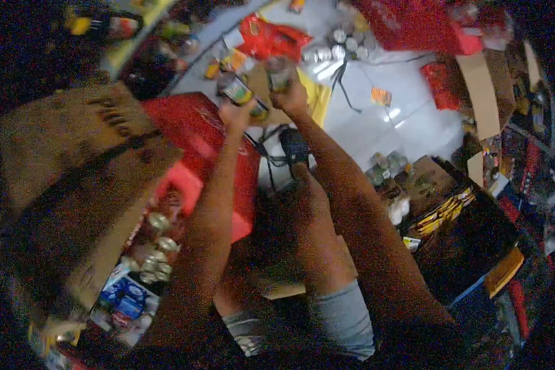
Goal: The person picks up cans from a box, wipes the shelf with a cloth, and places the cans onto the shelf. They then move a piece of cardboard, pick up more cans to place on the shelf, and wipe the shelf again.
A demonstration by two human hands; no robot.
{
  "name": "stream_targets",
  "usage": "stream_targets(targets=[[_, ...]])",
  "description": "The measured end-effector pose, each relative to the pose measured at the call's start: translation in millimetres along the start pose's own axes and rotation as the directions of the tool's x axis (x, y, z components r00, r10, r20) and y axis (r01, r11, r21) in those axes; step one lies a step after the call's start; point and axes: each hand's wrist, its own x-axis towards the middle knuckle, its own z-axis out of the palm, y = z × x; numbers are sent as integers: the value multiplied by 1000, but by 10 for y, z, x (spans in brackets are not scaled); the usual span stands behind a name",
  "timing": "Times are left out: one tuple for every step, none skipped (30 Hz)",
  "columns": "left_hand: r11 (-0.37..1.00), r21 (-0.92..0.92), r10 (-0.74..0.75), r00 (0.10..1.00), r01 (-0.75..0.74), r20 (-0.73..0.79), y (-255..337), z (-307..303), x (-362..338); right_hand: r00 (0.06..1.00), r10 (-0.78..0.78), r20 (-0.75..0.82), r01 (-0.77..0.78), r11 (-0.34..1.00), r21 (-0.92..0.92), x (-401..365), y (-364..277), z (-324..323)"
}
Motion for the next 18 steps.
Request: stream_targets(targets=[[995, 94, -26, 1000, 25, 12, -345, 196, 158, 988, -152, -40, 150, 987, -58, 131, 145, 124], [992, 100, -86, 995, 81, 48, -533, 290, 262, 948, -309, -72, 300, 947, -117, 266, 298, 255], [986, 104, -141, 987, 132, 81, -588, 336, 361, 955, -291, -59, 283, 952, -121, 367, 442, 374], [983, 109, -157, 983, 146, 95, -655, 396, 438, 951, -307, -35, 296, 939, -176, 441, 583, 479], [973, 165, -184, 975, 162, 127, -683, 444, 508, 947, -322, -11, 311, 922, -230, 511, 691, 563], [959, 221, -214, 964, 176, 158, -902, 576, 598, 952, -306, -3, 297, 925, -237, 580, 753, 623], [956, 224, -227, 959, 187, 169, -1069, 711, 697, 974, -215, 78, 228, 912, -341, 634, 782, 678], [982, 124, -154, 984, 142, 94, -1451, 955, 884, 981, -117, 153, 174, 881, -441, 688, 838, 777], [996, 27, -84, 996, 84, 2, -1689, 1087, 998, 976, -127, 176, 185, 909, -373, 817, 1031, 993], [995, 28, -94, 996, 94, -1, -1709, 1116, 1037, 974, -126, 186, 189, 908, -374, 912, 1079, 1087], [982, 133, -145, 986, 133, 85, -1641, 1116, 1066, 974, -94, 206, 171, 901, -398, 969, 1115, 1145], [958, 239, -199, 966, 156, 166, -1580, 1114, 1107, 973, -62, 221, 153, 894, -422, 985, 1098, 1156], [927, 273, -334, 896, 256, 292, -1510, 1068, 1145, 973, -198, 120, 230, 887, -399, 950, 1079, 1150], [928, 271, -332, 897, 255, 292, -1699, 1231, 1228, 972, -201, 119, 232, 887, -400, 989, 1132, 1188], [961, 191, -238, 948, 198, 214, -1996, 1480, 1330, 973, -208, 100, 228, 936, -267, 1075, 1235, 1257], [985, 114, -140, 982, 126, 125, -2097, 1573, 1404, 973, -217, 78, 225, 966, -127, 1117, 1255, 1279], [987, 111, -129, 985, 116, 118, -1686, 1383, 1091, 971, -228, 71, 235, 964, -124, 1051, 1157, 1231], [998, -40, -37, 995, 41, 89, -1250, 1114, 866, 964, -248, 93, 252, 967, -31, 921, 1010, 1156]])
